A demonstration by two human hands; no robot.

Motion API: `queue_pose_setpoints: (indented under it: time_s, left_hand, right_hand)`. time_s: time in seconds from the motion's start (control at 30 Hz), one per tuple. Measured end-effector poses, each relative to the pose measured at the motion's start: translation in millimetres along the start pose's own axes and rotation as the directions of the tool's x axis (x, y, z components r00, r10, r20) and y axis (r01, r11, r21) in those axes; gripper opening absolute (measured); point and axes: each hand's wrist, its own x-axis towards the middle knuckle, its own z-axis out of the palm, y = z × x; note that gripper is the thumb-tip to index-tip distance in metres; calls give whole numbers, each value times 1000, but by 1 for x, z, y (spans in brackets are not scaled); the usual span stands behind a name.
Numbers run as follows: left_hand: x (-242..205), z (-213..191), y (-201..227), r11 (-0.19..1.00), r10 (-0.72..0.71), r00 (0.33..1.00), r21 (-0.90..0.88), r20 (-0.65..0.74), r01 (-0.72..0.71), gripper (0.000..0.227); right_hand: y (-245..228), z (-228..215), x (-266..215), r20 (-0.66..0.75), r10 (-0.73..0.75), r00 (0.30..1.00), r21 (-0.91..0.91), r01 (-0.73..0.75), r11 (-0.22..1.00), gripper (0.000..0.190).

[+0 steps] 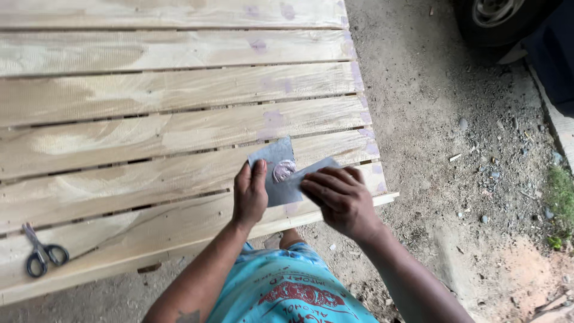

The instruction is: The person squeezes a pink paste from a tube onto a metal plate, then uses a putty knife to spread the paste into the gaps between the slats of a wooden pallet. The person repeatedly scoops paste and fills gaps along the length of the pallet.

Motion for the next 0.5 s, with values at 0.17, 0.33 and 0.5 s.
queue_pose_setpoints:
  time_s: [0.17, 0.33, 0.5]
  left_hand:
    - [-9, 19, 3, 988, 145, 988, 65, -50, -141, 31]
    - [0, 4, 6, 982, 151, 965, 147, -214, -121, 31]
    - [21, -40, -1, 978, 208, 934, 62, -292, -199, 31]
  right_hand:
    - [-23, 33, 0, -24, 96, 995, 48, -95, 994, 28]
    - [-5, 58, -41, 320, 175, 931, 80, -210, 974, 29]
    - [35, 99, -78, 212, 229, 950, -37, -227, 973, 40]
